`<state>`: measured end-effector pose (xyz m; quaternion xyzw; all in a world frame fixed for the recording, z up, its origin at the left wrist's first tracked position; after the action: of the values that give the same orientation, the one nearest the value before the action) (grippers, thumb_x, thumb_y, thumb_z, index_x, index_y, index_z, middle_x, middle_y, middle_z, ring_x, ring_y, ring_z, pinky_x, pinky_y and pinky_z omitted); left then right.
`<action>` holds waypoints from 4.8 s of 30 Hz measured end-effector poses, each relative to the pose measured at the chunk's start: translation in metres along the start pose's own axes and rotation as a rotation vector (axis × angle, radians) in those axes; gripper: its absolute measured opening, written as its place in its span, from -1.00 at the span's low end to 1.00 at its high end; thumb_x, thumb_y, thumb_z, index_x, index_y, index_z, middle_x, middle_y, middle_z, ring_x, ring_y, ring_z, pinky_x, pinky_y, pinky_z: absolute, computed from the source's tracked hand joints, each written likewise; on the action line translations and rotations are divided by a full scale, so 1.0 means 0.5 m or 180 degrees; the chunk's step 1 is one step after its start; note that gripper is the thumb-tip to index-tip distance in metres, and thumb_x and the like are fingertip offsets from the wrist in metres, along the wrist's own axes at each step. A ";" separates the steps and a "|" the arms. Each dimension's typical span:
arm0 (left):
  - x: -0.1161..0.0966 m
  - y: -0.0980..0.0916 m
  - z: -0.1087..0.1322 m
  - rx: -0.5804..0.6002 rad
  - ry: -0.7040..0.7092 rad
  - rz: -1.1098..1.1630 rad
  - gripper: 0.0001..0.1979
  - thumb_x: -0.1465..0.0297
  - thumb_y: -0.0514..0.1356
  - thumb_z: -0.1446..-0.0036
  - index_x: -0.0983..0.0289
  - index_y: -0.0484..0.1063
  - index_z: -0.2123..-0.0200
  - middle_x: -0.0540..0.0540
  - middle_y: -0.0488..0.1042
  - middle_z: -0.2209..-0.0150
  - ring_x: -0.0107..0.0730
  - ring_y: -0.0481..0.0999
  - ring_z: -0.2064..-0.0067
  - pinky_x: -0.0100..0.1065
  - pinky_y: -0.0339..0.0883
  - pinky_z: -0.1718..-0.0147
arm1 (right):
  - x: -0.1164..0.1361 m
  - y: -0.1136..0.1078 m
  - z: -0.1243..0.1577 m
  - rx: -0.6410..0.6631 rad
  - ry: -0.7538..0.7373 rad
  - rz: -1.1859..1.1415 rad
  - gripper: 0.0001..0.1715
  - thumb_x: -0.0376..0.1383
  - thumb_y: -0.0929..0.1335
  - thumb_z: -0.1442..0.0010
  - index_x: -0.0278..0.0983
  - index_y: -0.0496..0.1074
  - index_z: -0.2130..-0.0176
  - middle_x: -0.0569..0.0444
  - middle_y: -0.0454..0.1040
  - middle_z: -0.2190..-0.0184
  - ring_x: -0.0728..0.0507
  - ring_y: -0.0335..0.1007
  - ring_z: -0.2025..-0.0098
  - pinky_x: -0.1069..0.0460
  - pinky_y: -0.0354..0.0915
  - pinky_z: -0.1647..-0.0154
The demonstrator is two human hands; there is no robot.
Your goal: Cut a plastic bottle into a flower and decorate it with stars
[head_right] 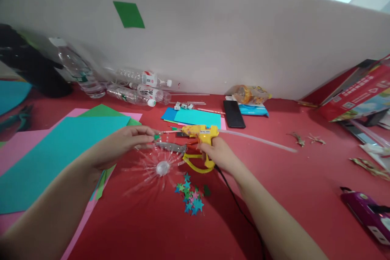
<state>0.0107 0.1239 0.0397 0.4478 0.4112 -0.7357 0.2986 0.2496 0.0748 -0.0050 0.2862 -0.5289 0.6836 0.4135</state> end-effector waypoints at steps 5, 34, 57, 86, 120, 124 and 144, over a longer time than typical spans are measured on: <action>-0.033 -0.022 0.009 -0.0614 0.0390 -0.0525 -0.77 0.18 0.16 -0.06 0.19 0.49 0.36 0.04 0.54 0.22 -0.19 0.47 0.09 -0.15 0.28 0.05 | -0.031 -0.001 -0.009 0.0101 0.0143 0.1014 -0.53 0.02 0.26 -0.13 -0.28 0.34 0.55 0.04 0.40 0.62 -0.06 0.26 0.60 0.06 0.09 0.59; -0.057 0.058 0.037 0.0130 0.0230 0.0032 -0.84 0.30 0.17 -0.02 0.15 0.56 0.41 -0.02 0.43 -0.06 -0.07 0.31 -0.16 -0.12 0.10 -0.16 | 0.215 0.053 0.139 -0.1190 -0.4025 0.1935 -0.87 -0.51 0.35 -0.14 -0.34 0.40 0.27 -0.01 0.51 0.34 -0.11 0.43 0.30 0.01 0.38 0.28; -0.066 0.061 0.128 -0.0948 0.1125 -0.1961 -0.86 0.31 0.14 -0.10 0.15 0.50 0.33 0.05 0.15 -0.27 0.04 0.07 -0.29 0.13 -0.03 -0.20 | 0.204 0.042 0.065 0.0227 -0.2203 -0.0250 -0.85 -0.43 0.34 -0.17 -0.25 0.38 0.44 0.15 0.41 0.36 -0.02 0.34 0.24 0.05 0.25 0.18; 0.007 0.122 0.141 -0.1332 0.1298 -0.1581 -0.64 0.46 0.18 0.01 0.05 0.41 0.10 0.03 0.10 -0.32 0.06 0.11 -0.29 0.21 -0.01 -0.22 | 0.191 0.076 0.094 0.0809 -0.3349 0.1749 -0.74 -0.46 0.24 -0.26 -0.31 0.47 0.38 0.07 0.46 0.49 -0.08 0.22 0.37 -0.02 0.23 0.31; 0.011 0.133 0.135 -0.1402 0.1561 -0.1645 -0.70 0.48 0.14 -0.07 0.16 0.43 0.10 0.15 0.16 -0.28 0.04 0.21 -0.25 0.19 0.06 -0.20 | 0.185 0.064 0.097 0.1136 -0.3318 0.1253 -0.92 -0.48 0.34 -0.16 -0.37 0.45 0.33 0.06 0.50 0.41 -0.06 0.26 0.30 0.00 0.29 0.18; 0.011 0.138 0.132 -0.1322 0.1560 -0.1624 -0.75 0.46 0.15 -0.07 0.17 0.43 0.15 0.17 0.13 -0.29 0.08 0.17 -0.27 0.25 0.06 -0.18 | 0.191 0.061 0.093 0.1166 -0.3251 0.1184 -0.89 -0.48 0.32 -0.18 -0.38 0.45 0.36 0.07 0.48 0.45 -0.04 0.24 0.32 0.00 0.28 0.16; 0.021 0.133 0.134 -0.1403 0.1438 -0.1355 -0.76 0.49 0.15 -0.09 0.08 0.43 0.19 0.00 0.19 -0.27 -0.03 0.27 -0.22 0.14 0.15 -0.18 | 0.182 0.069 0.089 0.0974 -0.3197 0.1494 -0.84 -0.46 0.30 -0.21 -0.37 0.44 0.40 0.07 0.42 0.47 -0.04 0.14 0.35 0.00 0.27 0.22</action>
<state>0.0322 0.0326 0.0253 0.4282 0.6989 -0.5579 0.1301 0.1724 0.0524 0.0661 0.5073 -0.6049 0.6060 -0.0974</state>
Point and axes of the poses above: each hand's wrist, its own z-axis away from the middle knuckle, its own y-axis out of the palm, x = y × z, the point moved 6 cm from there along -z, towards the middle knuckle
